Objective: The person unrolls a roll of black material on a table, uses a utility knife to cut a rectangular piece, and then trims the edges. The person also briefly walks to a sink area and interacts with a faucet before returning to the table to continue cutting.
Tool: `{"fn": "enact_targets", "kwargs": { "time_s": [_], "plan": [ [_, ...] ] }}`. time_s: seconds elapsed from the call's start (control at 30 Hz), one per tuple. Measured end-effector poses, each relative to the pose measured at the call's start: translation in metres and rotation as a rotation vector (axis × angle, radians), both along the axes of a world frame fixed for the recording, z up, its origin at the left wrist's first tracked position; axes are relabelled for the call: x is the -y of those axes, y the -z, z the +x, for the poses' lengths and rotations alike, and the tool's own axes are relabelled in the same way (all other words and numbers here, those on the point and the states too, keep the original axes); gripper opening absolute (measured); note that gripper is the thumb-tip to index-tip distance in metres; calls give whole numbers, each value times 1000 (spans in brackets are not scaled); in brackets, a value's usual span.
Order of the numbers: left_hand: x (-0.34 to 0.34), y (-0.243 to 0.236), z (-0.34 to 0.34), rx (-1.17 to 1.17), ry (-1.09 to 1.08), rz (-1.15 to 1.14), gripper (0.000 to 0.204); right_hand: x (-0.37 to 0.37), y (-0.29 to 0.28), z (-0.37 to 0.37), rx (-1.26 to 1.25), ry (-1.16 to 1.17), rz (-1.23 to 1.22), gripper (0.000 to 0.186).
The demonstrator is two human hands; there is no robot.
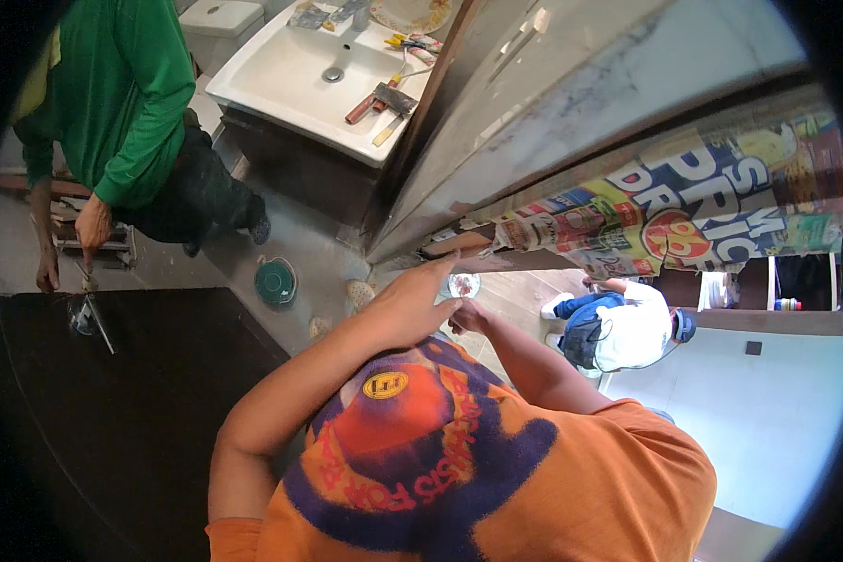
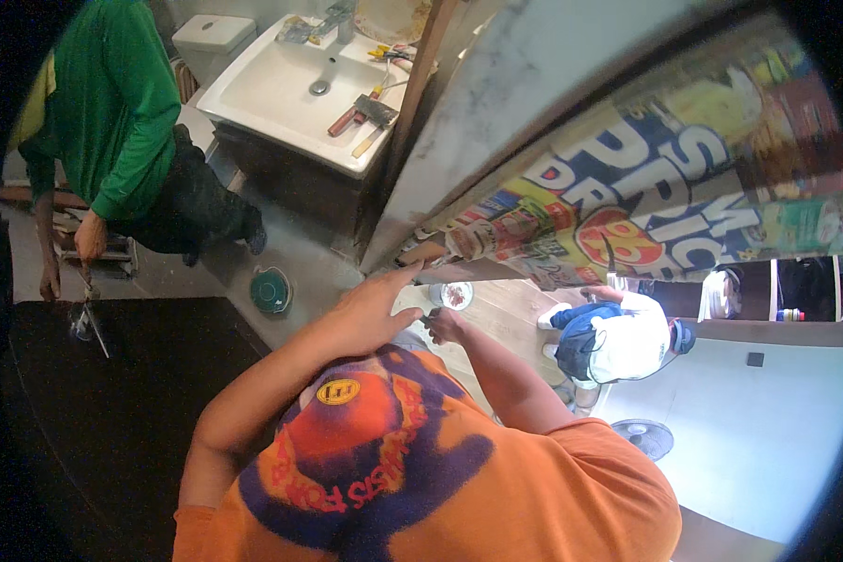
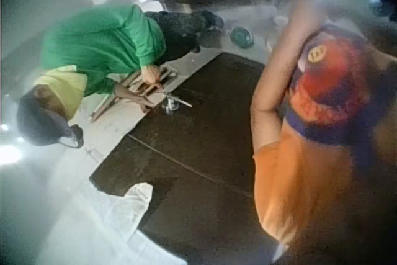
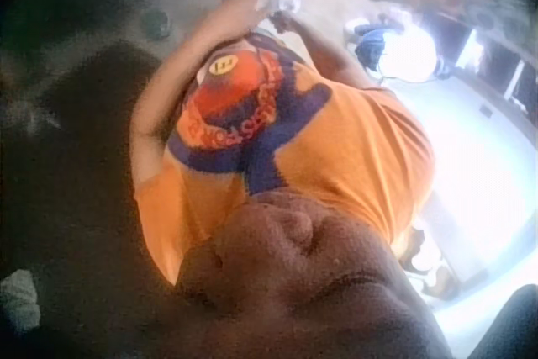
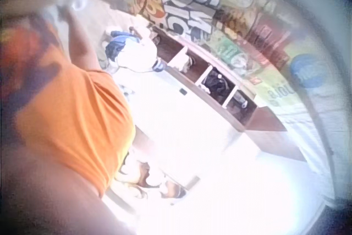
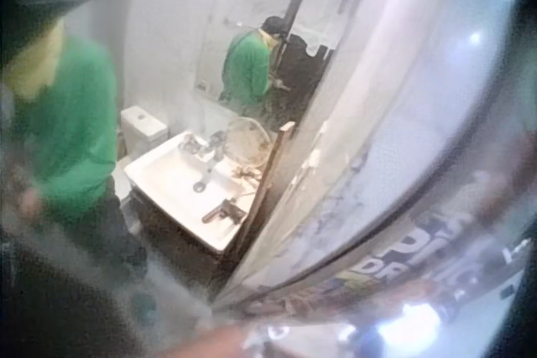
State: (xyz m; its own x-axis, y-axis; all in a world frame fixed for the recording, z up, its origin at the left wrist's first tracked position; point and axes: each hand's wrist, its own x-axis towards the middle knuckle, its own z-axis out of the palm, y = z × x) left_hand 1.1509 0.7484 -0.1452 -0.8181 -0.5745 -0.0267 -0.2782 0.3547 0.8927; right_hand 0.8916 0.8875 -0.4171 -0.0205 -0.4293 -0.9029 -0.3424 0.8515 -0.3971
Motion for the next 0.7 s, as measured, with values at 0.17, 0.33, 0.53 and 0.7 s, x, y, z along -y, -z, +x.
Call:
{"fn": "enact_targets", "kwargs": {
  "time_s": [0.17, 0.33, 0.53, 0.7],
  "plan": [
    [-21, -14, -25, -64, -101, 44, 65, -55, 36, -54, -66, -94, -175, 30],
    [-31, -25, -41, -248, -313, -101, 53, -87, -26, -29, -134, 217, -110, 29],
    [-38, -2, -63, -476, -385, -174, 44, -184, -39, -14, -131, 381, -41, 24],
    [-54, 67, -50, -332, -475, -17, 46, -180, -112, -11, -69, 353, -308, 25]
  ]
}}
